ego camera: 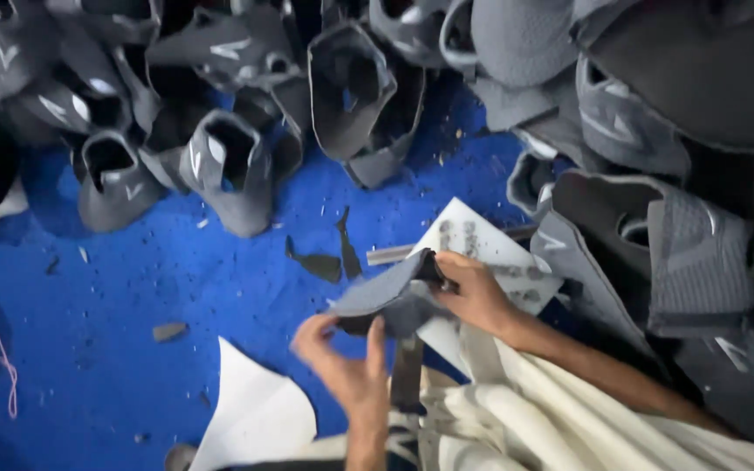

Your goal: Cutting and trimming excess material from shoe upper components using a large blade.

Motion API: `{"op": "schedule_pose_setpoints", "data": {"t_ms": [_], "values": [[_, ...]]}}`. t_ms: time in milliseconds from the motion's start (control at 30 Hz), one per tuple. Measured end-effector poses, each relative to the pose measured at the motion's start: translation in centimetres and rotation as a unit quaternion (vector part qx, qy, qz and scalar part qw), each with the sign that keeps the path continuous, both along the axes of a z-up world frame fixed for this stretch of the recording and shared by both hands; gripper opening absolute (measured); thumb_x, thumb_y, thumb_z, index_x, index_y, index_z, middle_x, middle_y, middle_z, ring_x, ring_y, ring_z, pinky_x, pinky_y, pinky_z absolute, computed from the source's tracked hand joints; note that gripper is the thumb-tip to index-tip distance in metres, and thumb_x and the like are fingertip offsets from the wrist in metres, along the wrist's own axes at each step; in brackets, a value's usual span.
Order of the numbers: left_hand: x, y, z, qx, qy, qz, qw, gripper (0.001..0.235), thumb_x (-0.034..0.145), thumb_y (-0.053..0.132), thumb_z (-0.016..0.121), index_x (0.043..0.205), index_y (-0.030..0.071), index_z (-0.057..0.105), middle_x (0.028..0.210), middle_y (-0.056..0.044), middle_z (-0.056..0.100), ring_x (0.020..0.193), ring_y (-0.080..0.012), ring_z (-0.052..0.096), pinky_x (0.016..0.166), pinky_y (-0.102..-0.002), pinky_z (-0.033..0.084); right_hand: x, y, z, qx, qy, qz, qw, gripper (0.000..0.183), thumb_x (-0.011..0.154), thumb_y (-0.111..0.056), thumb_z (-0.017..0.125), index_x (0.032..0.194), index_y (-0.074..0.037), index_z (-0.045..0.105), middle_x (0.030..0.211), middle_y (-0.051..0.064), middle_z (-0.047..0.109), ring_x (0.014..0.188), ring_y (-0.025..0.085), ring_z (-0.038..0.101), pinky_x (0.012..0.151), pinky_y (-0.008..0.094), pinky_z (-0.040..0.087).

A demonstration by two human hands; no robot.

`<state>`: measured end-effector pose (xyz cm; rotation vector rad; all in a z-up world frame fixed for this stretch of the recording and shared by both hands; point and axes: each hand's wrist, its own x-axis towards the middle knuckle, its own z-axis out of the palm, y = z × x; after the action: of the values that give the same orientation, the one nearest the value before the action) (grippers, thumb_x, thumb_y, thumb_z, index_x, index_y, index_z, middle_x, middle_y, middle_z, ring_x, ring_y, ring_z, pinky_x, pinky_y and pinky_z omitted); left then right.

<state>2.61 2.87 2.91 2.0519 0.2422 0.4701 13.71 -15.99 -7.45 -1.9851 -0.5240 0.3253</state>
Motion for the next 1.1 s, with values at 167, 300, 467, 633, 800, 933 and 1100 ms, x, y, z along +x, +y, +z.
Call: {"op": "schedule_pose_setpoints", "data": {"t_ms": [167,300,467,633,800,933,1100], "values": [[6.4,2.3,4.7,0.105,0.038,-0.105,0.988,0.044,0.073,0.001,0.074,0.117,0.003,0.068,0.115,-0.014,0.071,0.106,-0.0348,0.067,0.091,-0.041,0.051,3.3,-2.8,4.3,0.109,-0.006,0.004,0.994,0.032,0.081,-0.005,0.078,0.110,-0.002,0.066,0.094,0.004,0.070,0.086,0.010,0.066,0.072,0.028,0.055],[13.5,1.5,4.1,0.156,0.037,-0.178,0.971,0.039,0.075,0.004,0.076,0.113,0.008,0.073,0.102,-0.013,0.070,0.093,-0.0358,0.072,0.080,-0.038,0.057,10.0,-3.6,5.8,0.013,0.052,-0.085,0.995,0.037,0.086,-0.008,0.084,0.118,0.003,0.068,0.107,0.017,0.069,0.098,0.027,0.066,0.084,0.036,0.054],[19.8,-0.3,-0.6,0.099,-0.066,-0.225,0.967,0.060,0.072,-0.013,0.063,0.126,0.013,0.071,0.126,-0.013,0.070,0.115,-0.0331,0.069,0.098,-0.036,0.055,13.7,-3.7,3.8,-0.043,-0.212,-0.108,0.970,0.057,0.086,0.002,0.073,0.140,-0.013,0.065,0.142,0.012,0.065,0.126,0.028,0.067,0.103,0.036,0.055],[10.9,-0.6,-10.3,0.063,0.013,-0.276,0.959,0.064,0.066,-0.016,0.059,0.120,0.014,0.074,0.133,-0.014,0.067,0.128,-0.0351,0.063,0.109,-0.042,0.048,6.1,-6.8,-1.5,-0.222,-0.181,-0.030,0.958,0.082,0.073,0.010,0.058,0.147,-0.026,0.059,0.157,0.005,0.047,0.113,0.027,0.069,0.086,0.036,0.058],[5.6,-1.3,-9.2,0.207,0.027,-0.278,0.937,0.059,0.070,-0.007,0.063,0.123,0.015,0.074,0.138,-0.015,0.064,0.136,-0.0347,0.057,0.117,-0.046,0.041,-1.7,-6.9,-1.0,-0.312,-0.099,-0.003,0.945,0.077,0.075,-0.004,0.064,0.147,-0.031,0.054,0.162,-0.002,0.039,0.081,0.026,0.075,0.064,0.039,0.060],[4.2,-1.4,-10.4,0.351,0.028,-0.325,0.878,0.057,0.081,0.005,0.060,0.138,0.010,0.064,0.149,-0.023,0.053,0.140,-0.0388,0.049,0.119,-0.049,0.035,-2.5,-6.2,-1.7,-0.325,-0.106,0.025,0.939,0.078,0.072,-0.012,0.067,0.147,-0.027,0.052,0.165,0.004,0.031,0.074,0.031,0.075,0.065,0.045,0.060],[2.0,-4.1,-11.7,0.430,0.036,-0.314,0.846,0.058,0.085,0.014,0.058,0.142,0.002,0.058,0.153,-0.032,0.042,0.141,-0.0485,0.041,0.117,-0.055,0.031,-1.0,-6.2,-3.3,-0.379,-0.039,0.065,0.922,0.082,0.072,-0.013,0.069,0.151,-0.024,0.051,0.169,0.013,0.027,0.072,0.037,0.074,0.065,0.049,0.060]]}}
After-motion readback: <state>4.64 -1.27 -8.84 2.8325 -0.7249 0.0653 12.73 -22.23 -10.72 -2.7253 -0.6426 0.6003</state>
